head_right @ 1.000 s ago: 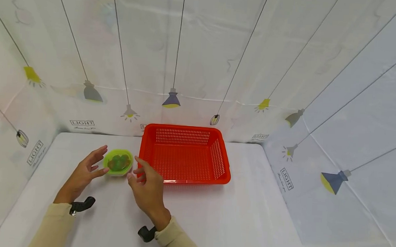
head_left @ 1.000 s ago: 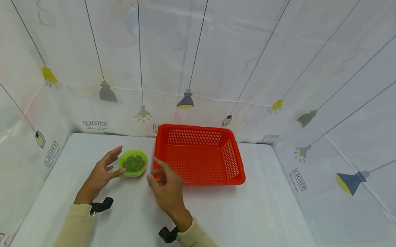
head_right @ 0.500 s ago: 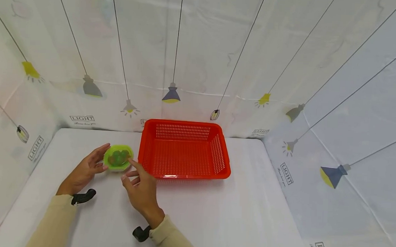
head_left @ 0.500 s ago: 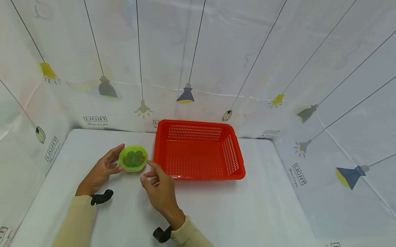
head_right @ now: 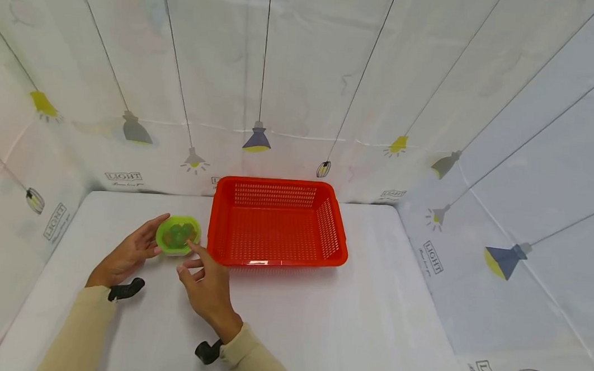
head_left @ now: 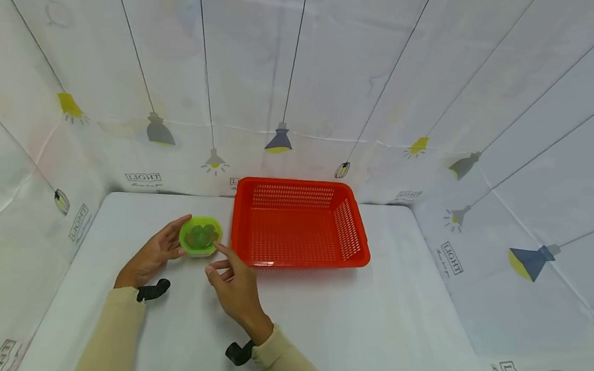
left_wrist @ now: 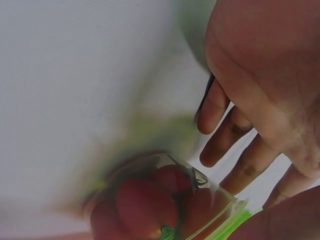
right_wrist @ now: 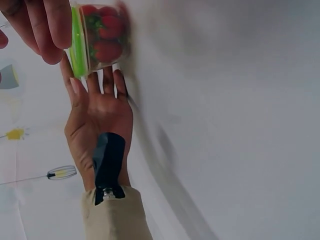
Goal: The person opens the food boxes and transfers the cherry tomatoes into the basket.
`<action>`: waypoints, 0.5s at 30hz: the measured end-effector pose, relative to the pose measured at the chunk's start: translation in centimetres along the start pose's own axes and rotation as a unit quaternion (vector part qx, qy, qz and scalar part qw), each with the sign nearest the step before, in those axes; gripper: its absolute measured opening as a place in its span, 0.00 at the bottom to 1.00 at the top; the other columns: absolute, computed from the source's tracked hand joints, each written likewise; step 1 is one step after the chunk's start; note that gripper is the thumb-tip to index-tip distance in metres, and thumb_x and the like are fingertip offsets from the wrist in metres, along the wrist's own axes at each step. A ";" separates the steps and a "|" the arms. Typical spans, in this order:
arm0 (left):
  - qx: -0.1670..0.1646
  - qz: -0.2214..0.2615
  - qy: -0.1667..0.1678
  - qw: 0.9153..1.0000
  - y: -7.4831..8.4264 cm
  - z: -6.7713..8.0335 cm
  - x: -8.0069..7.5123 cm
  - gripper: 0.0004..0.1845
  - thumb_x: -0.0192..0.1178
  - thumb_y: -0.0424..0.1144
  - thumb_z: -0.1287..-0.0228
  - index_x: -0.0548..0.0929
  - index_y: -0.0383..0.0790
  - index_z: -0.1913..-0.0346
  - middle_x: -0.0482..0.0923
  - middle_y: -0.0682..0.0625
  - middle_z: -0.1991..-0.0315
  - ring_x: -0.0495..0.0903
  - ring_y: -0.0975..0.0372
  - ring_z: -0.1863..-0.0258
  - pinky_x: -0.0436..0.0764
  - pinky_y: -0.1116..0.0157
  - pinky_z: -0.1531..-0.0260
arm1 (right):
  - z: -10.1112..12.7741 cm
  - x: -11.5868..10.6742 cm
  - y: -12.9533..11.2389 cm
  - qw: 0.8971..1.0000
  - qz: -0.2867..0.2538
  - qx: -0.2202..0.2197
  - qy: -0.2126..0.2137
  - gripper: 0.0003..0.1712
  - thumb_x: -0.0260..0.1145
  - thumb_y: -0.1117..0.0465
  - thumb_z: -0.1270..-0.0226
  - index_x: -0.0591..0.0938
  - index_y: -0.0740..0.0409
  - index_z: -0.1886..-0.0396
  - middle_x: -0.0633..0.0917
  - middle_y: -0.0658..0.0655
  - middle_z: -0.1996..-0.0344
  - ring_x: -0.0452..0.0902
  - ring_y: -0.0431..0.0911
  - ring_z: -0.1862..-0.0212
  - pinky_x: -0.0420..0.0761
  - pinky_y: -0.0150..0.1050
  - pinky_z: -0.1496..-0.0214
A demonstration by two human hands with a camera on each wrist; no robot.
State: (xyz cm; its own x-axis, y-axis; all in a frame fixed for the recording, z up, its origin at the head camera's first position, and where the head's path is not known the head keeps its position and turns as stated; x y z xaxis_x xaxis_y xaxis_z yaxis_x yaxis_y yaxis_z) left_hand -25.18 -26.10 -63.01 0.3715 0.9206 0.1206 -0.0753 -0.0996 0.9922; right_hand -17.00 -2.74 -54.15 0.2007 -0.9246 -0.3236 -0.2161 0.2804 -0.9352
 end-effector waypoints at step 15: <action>-0.003 0.029 -0.051 0.998 0.4 -0.6 0.7 0.46 0.55 0.17 0.26 0.49 0.44 0.13 0.46 0.43 0.12 0.68 0.65 0.25 0.78 0.74 0.33 | -0.5 1.4 2.2 0.998 -0.046 0.043 -0.028 0.35 0.67 0.57 0.21 0.69 0.27 0.21 0.90 0.57 0.45 0.86 0.34 0.70 0.90 0.31 0.64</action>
State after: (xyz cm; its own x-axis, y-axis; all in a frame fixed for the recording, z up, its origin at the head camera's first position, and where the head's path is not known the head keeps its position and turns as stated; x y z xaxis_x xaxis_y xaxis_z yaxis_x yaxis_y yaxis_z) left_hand -25.48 -25.24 -62.52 0.4591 0.8696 0.1814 -0.1047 -0.1498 0.9832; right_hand -17.65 -3.53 -56.56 0.2697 -0.9325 -0.2403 -0.1122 0.2174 -0.9696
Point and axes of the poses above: each hand's wrist, its own z-axis away from the middle knuckle, its own x-axis out of the palm, y = z × x, the point moved 6 cm from there along -z, towards the middle knuckle
